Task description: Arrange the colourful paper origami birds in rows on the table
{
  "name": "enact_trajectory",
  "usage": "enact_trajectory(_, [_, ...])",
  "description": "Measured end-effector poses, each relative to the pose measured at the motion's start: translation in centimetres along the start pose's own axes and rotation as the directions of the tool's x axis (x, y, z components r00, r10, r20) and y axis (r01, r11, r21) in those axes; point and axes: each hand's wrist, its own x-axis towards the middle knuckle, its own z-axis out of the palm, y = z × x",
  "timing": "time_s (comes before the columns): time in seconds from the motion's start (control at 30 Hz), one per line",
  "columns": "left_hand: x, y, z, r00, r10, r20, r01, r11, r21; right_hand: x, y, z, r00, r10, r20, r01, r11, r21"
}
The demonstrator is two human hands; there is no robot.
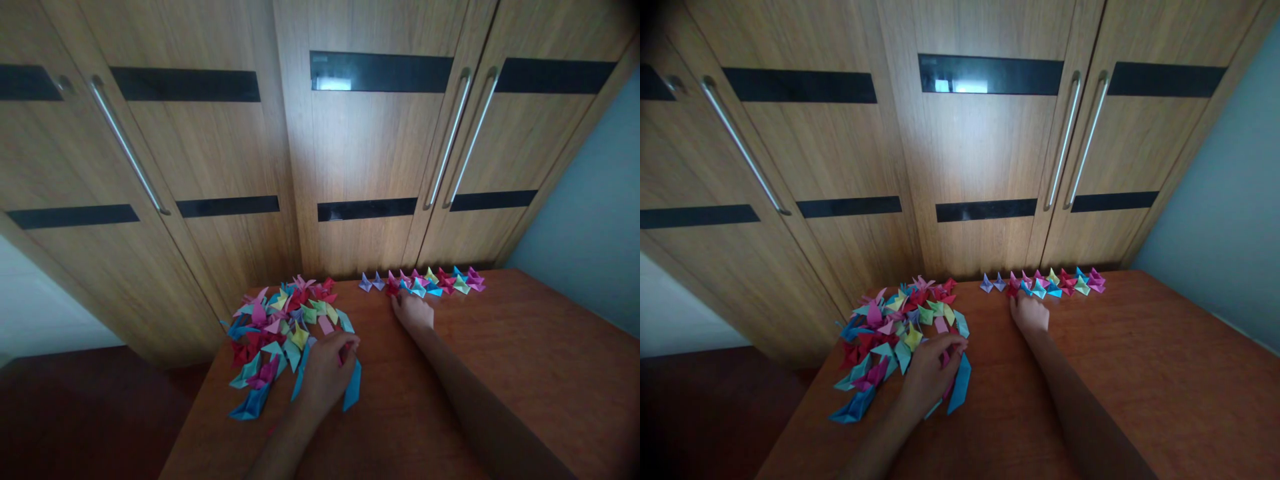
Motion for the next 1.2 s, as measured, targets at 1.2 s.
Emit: enact_trajectory(1.2, [6.2,-4.0,-3.7,0.989,-0.140,0.057,0.057,0.697,0.715,-6.1,1.9,0.6,0.948,-0.316,0.027,0.289,0.897,0.334])
